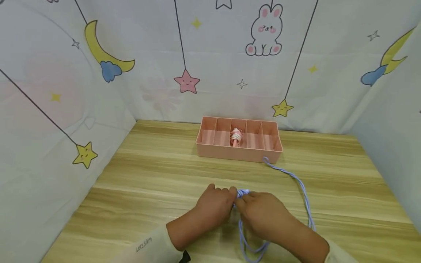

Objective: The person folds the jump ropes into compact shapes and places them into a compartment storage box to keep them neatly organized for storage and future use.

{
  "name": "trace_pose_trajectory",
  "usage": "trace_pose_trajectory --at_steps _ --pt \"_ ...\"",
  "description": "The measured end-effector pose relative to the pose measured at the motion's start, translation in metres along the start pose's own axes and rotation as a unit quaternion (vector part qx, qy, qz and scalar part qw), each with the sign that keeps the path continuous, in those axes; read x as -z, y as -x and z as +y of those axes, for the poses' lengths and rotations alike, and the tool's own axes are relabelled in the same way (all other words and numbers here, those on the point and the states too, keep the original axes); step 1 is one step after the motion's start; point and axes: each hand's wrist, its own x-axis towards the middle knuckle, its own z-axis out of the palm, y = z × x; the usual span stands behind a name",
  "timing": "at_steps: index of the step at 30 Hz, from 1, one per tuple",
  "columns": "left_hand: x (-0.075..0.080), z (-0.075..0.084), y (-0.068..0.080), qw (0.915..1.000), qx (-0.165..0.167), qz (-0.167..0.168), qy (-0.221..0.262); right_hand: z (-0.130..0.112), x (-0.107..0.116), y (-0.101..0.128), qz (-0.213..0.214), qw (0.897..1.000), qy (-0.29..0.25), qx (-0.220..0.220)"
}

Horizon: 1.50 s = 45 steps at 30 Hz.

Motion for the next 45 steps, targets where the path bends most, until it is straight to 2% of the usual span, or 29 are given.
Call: trace_pose_trajectory --at_steps 3,5,7,10,13,15,18,20,22,24,26,29,33,37,42,45 --pt "0.004 0.001 0.002 0.9982 -0.056 -0.014 0.016 0.023 0.001 0.001 0.025 0.999 0.03 0.01" --pt "0.007 0.002 0.003 0.9945 -0.093 -0.023 0.04 0.039 -0.001 0.003 0.034 0.999 0.038 0.001" --pt "0.01 0.002 0.004 0.9879 -0.122 -0.035 0.09 0.051 -0.003 0.006 0.045 0.998 0.047 -0.01" --pt "0.011 0.002 0.005 0.9764 -0.14 -0.033 0.161 0.064 -0.011 0.011 0.063 0.997 0.031 -0.032" --pt "0.013 0.001 0.007 0.9635 -0.131 -0.003 0.234 0.063 -0.022 0.012 0.047 0.996 -0.04 -0.07" --pt "0.014 0.001 0.008 0.9518 -0.112 0.029 0.284 0.056 -0.029 0.012 0.03 0.989 -0.107 -0.098" --pt "0.017 -0.002 0.009 0.9319 -0.066 0.081 0.347 0.041 -0.036 0.012 0.009 0.975 -0.185 -0.124" --pt "0.018 -0.005 0.008 0.925 -0.031 0.118 0.36 0.031 -0.037 0.011 0.0 0.971 -0.208 -0.121" --pt "0.018 -0.008 0.007 0.9272 0.004 0.15 0.343 0.021 -0.037 0.01 -0.006 0.973 -0.197 -0.116" --pt "0.017 -0.009 0.006 0.9377 0.034 0.169 0.302 0.011 -0.036 0.009 -0.008 0.979 -0.17 -0.112" --pt "0.015 -0.009 0.005 0.9478 0.062 0.171 0.262 0.003 -0.033 0.009 0.0 0.986 -0.129 -0.108" --pt "0.013 -0.006 0.005 0.9627 0.096 0.154 0.201 -0.008 -0.029 0.008 0.001 0.99 -0.086 -0.111" --pt "0.01 -0.006 0.003 0.9751 0.128 0.115 0.141 -0.011 -0.028 0.01 0.005 0.994 -0.051 -0.101" --pt "0.008 -0.008 0.002 0.9794 0.131 0.084 0.129 -0.004 -0.027 0.017 0.009 0.996 -0.023 -0.088" --pt "0.009 -0.009 0.002 0.9775 0.125 0.067 0.156 0.008 -0.021 0.026 0.03 0.993 0.011 -0.116" --pt "0.008 -0.009 0.0 0.9797 0.125 0.066 0.142 0.006 -0.018 0.027 0.024 0.994 -0.012 -0.11"
